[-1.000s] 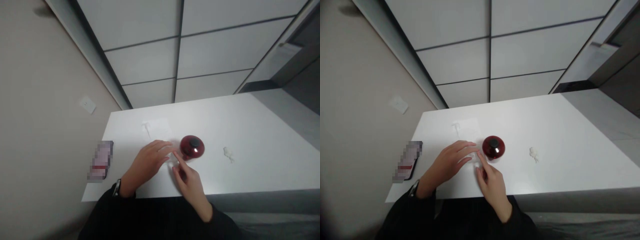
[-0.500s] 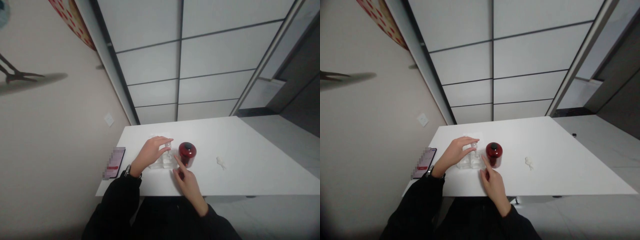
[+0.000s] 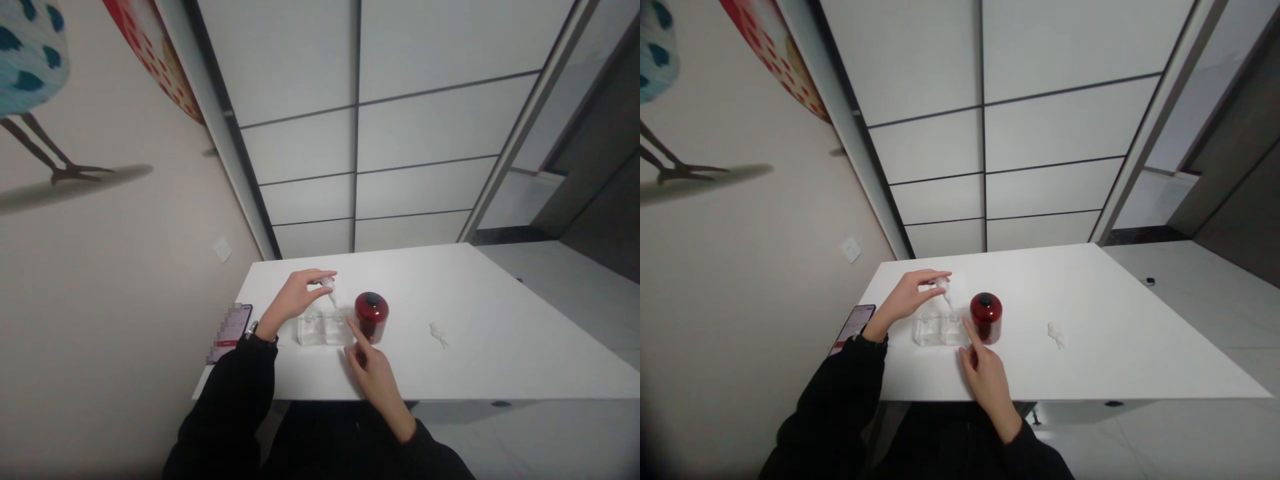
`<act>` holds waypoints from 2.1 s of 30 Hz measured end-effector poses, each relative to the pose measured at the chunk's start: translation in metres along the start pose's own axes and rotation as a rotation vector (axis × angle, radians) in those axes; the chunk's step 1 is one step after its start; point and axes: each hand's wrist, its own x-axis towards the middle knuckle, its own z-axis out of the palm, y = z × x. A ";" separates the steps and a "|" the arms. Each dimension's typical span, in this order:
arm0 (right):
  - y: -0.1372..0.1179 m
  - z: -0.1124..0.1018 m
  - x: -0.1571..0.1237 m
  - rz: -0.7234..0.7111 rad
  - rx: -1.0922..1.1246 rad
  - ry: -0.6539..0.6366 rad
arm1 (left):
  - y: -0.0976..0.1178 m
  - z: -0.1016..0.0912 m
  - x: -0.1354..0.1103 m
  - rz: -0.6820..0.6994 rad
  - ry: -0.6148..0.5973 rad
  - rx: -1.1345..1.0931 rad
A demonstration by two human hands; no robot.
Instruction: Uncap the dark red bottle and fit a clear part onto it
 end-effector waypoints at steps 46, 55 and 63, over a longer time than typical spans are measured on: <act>-0.035 -0.083 0.058 -0.272 0.100 0.440 | -0.052 0.019 -0.052 -0.087 -0.186 0.230; -0.013 -0.042 0.084 -0.169 0.351 0.372 | -0.057 0.048 -0.064 -0.138 -0.074 0.205; -0.011 -0.041 0.086 -0.223 0.359 0.374 | -0.065 0.050 -0.064 -0.164 -0.049 0.143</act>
